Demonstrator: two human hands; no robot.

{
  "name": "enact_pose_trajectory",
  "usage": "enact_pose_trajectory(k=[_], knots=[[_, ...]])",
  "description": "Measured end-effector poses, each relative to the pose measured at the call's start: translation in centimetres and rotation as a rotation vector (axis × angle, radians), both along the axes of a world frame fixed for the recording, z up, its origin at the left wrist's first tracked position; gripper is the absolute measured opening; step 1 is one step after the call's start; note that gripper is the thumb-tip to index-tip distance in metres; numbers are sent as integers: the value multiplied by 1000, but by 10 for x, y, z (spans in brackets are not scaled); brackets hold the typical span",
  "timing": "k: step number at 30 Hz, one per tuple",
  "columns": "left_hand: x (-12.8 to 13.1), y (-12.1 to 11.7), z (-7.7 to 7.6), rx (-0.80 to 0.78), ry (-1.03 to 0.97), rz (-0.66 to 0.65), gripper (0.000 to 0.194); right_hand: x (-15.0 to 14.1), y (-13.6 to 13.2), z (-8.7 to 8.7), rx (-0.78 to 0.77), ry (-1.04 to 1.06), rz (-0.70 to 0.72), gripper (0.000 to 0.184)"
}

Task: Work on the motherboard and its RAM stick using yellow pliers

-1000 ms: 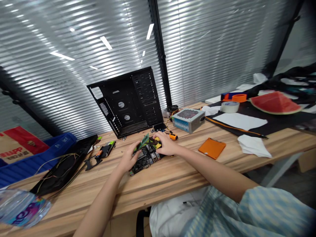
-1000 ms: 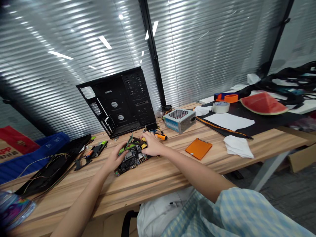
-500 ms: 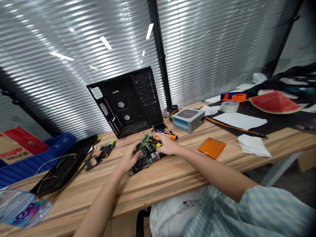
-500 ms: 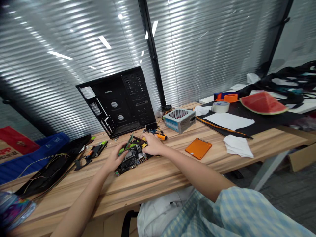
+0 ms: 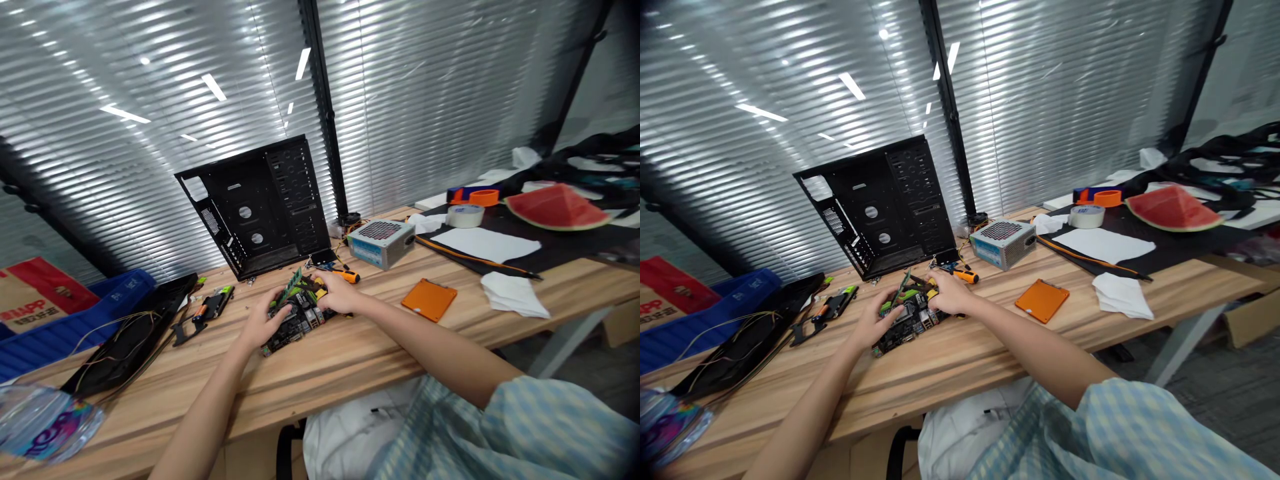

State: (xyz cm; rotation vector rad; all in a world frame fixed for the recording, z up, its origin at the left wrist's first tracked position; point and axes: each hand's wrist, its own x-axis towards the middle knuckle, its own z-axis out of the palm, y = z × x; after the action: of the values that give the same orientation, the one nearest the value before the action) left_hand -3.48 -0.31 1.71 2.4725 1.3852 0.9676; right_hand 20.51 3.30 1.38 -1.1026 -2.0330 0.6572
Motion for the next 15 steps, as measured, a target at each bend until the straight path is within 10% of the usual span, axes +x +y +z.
enact_pose_trajectory(k=[15], knots=[[7,-3,4,-61,-77,-38,42,0,3,-6,41,-7,34,38]])
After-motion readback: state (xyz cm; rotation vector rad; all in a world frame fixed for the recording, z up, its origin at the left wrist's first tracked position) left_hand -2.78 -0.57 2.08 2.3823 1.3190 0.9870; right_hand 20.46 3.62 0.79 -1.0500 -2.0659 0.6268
